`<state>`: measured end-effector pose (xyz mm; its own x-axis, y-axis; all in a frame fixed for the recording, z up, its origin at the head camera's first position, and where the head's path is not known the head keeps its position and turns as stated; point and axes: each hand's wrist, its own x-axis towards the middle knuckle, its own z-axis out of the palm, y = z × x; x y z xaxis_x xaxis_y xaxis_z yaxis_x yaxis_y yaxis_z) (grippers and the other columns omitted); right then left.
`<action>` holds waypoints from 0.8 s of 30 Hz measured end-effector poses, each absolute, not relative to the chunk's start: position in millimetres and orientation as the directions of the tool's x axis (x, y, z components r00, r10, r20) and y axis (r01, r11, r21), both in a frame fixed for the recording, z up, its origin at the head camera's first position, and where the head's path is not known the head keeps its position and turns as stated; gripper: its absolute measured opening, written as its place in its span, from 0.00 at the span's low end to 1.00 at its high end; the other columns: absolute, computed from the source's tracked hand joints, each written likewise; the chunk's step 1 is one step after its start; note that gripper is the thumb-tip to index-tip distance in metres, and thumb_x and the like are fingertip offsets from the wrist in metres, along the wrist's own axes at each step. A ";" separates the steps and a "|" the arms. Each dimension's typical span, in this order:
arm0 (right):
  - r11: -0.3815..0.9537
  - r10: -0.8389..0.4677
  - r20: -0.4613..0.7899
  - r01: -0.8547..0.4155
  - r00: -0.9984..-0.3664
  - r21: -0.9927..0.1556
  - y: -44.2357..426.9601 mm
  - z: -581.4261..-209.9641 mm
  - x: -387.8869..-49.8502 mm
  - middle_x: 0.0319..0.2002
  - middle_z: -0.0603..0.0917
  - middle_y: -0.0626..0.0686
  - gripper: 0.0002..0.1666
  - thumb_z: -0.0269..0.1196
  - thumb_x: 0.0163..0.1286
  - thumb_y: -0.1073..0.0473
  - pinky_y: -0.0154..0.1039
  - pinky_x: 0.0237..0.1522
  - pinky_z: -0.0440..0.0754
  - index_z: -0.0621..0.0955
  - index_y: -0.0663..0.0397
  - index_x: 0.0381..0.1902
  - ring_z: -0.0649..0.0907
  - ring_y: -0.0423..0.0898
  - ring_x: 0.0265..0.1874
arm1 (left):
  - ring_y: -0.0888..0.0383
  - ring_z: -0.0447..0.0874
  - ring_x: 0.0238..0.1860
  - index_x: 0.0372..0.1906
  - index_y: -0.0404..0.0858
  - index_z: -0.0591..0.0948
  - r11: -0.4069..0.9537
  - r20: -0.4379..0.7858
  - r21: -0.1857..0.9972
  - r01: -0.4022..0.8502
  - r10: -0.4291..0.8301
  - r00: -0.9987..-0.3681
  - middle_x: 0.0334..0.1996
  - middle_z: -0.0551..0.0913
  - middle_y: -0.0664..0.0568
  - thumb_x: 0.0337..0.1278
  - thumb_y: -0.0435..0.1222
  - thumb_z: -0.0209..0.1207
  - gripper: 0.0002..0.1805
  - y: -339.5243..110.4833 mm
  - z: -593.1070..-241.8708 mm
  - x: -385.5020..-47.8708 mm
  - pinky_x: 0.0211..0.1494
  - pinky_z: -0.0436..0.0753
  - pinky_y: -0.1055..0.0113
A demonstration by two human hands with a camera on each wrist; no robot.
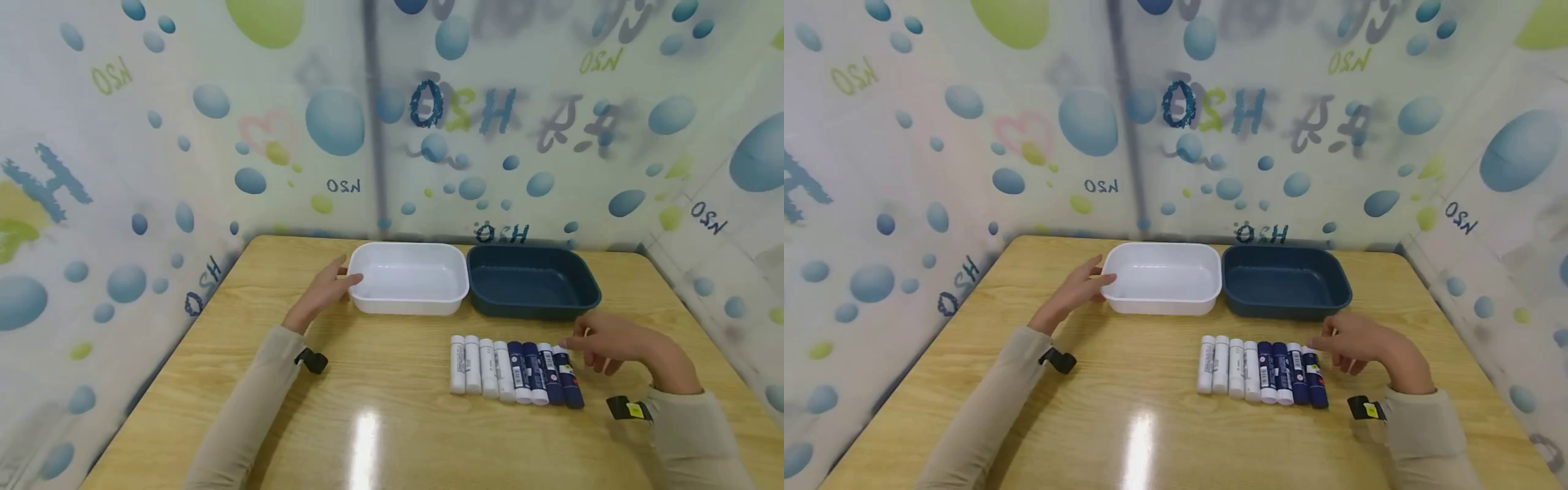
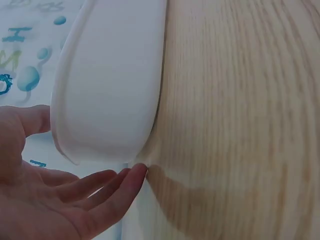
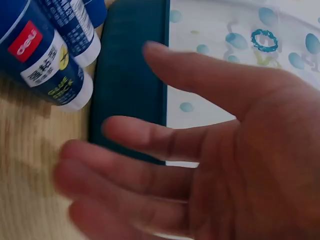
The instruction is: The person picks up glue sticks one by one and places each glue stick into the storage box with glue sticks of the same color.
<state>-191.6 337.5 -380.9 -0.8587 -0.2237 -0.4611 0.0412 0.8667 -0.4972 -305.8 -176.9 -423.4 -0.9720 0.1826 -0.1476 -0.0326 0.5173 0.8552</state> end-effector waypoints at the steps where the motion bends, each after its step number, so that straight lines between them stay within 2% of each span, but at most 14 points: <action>1: 0.864 -0.226 -0.478 0.052 -0.849 -0.502 338.1 -383.4 -192.2 0.29 0.84 0.54 0.25 0.62 0.76 0.43 0.43 0.30 0.90 0.78 0.62 0.43 0.84 0.47 0.27 | 0.40 0.81 0.62 0.84 0.38 0.46 0.513 -0.154 0.858 -0.040 0.182 -0.971 0.76 0.65 0.33 0.75 0.50 0.55 0.46 -177.0 -424.5 -305.4 0.58 0.88 0.54; 7: 0.856 -0.236 -0.524 0.081 -0.818 -0.510 339.2 -392.2 -191.2 0.28 0.83 0.54 0.25 0.65 0.73 0.42 0.43 0.31 0.90 0.80 0.61 0.37 0.82 0.48 0.27 | 0.39 0.83 0.57 0.82 0.37 0.57 0.448 -0.144 0.893 -0.045 0.190 -0.971 0.73 0.68 0.31 0.77 0.43 0.52 0.36 -177.6 -430.0 -305.2 0.45 0.92 0.59; 15: 0.868 -0.235 -0.574 0.095 -0.785 -0.487 338.3 -393.6 -189.8 0.27 0.82 0.53 0.22 0.69 0.68 0.43 0.43 0.31 0.90 0.83 0.59 0.34 0.81 0.47 0.28 | 0.36 0.79 0.64 0.81 0.37 0.58 0.397 -0.146 0.915 -0.065 0.176 -0.974 0.74 0.67 0.32 0.77 0.40 0.49 0.34 -175.8 -428.6 -304.6 0.48 0.92 0.55; 20: 0.876 -0.231 -0.581 0.094 -0.781 -0.474 336.9 -394.5 -191.4 0.25 0.82 0.52 0.19 0.71 0.68 0.47 0.43 0.30 0.89 0.83 0.58 0.32 0.80 0.46 0.27 | 0.38 0.80 0.62 0.79 0.34 0.62 0.374 -0.130 0.926 -0.056 0.176 -0.976 0.71 0.71 0.32 0.77 0.39 0.49 0.31 -174.3 -429.0 -305.3 0.48 0.92 0.54; 24: 0.882 -0.227 -0.588 0.092 -0.777 -0.463 334.6 -395.8 -192.3 0.25 0.81 0.52 0.19 0.70 0.68 0.46 0.44 0.30 0.90 0.84 0.57 0.30 0.80 0.46 0.26 | 0.41 0.82 0.59 0.78 0.34 0.64 0.369 -0.130 0.927 -0.061 0.165 -0.978 0.67 0.74 0.32 0.77 0.39 0.48 0.30 -174.0 -429.5 -305.7 0.47 0.92 0.55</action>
